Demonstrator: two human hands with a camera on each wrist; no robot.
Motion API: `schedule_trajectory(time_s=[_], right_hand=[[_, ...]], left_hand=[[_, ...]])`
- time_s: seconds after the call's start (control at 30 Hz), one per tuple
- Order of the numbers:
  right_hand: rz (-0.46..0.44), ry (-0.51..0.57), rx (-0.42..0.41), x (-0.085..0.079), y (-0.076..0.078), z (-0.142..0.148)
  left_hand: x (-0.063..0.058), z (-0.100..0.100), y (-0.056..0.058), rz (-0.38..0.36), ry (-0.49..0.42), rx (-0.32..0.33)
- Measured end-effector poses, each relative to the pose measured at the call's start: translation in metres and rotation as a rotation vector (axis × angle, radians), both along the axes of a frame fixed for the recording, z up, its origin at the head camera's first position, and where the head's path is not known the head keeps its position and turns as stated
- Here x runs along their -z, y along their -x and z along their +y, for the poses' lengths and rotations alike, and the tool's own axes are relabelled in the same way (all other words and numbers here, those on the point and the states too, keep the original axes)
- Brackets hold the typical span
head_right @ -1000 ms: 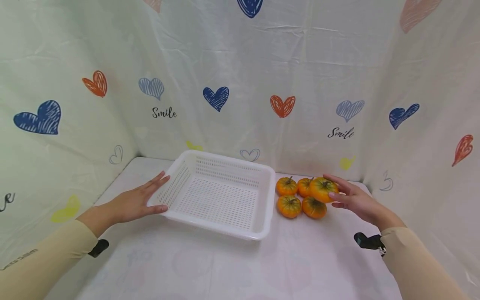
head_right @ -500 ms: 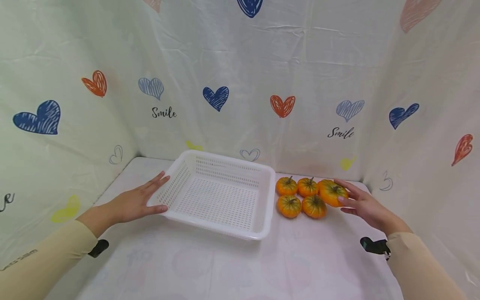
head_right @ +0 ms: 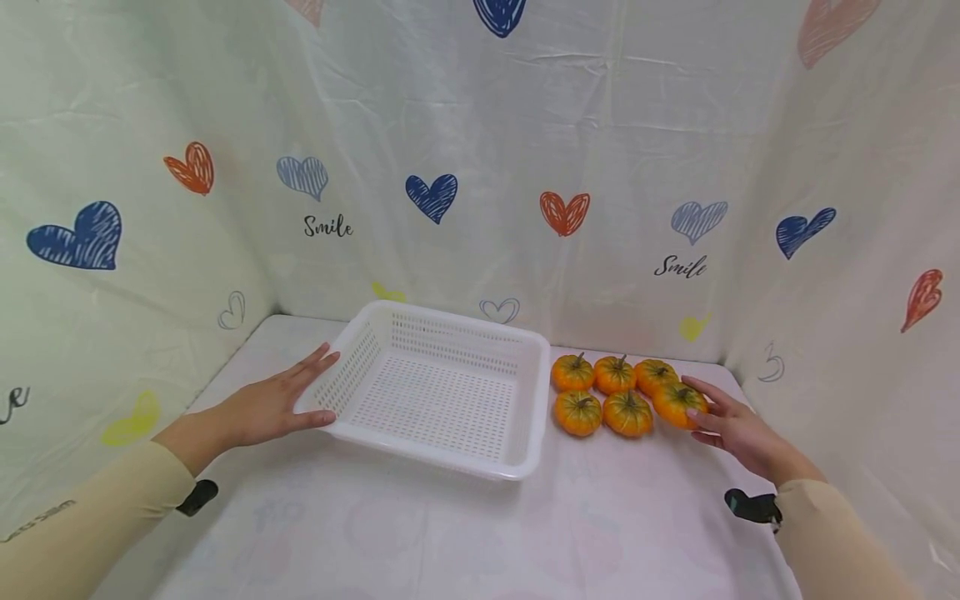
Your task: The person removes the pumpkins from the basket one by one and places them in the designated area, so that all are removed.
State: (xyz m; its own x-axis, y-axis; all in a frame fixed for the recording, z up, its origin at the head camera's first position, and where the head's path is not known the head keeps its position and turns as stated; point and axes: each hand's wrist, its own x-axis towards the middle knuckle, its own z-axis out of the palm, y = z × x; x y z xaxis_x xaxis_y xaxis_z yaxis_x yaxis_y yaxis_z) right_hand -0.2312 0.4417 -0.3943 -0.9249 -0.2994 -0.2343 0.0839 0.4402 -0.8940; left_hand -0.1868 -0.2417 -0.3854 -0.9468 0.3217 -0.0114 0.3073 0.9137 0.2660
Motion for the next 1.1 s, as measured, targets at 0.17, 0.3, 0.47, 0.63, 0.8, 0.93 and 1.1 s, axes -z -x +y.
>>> schedule_trajectory(time_s=[0.17,0.3,0.47,0.63,0.8,0.93,1.1], right_hand=[[-0.025,0.022,0.009,0.01,0.002,0.004],[-0.034,0.007,0.001,0.015,0.002,0.003],[-0.035,-0.079,0.001,0.02,0.003,0.001],[-0.028,-0.154,0.001,0.025,0.003,0.0],[0.009,-0.258,-0.017,0.026,0.005,0.0],[0.002,-0.271,-0.018,0.027,0.007,0.001],[-0.051,-0.198,-0.003,0.03,0.007,0.002]], left_hand=[[-0.001,0.001,-0.001,-0.008,0.002,-0.003],[0.0,0.001,-0.001,-0.003,-0.001,0.001],[0.0,0.001,-0.001,0.0,-0.01,0.004],[0.0,0.001,-0.002,-0.002,-0.011,0.002],[0.0,0.002,-0.001,-0.008,-0.003,-0.008],[-0.001,0.001,-0.001,-0.01,0.006,-0.013],[-0.001,0.002,-0.001,-0.013,0.003,-0.011]])
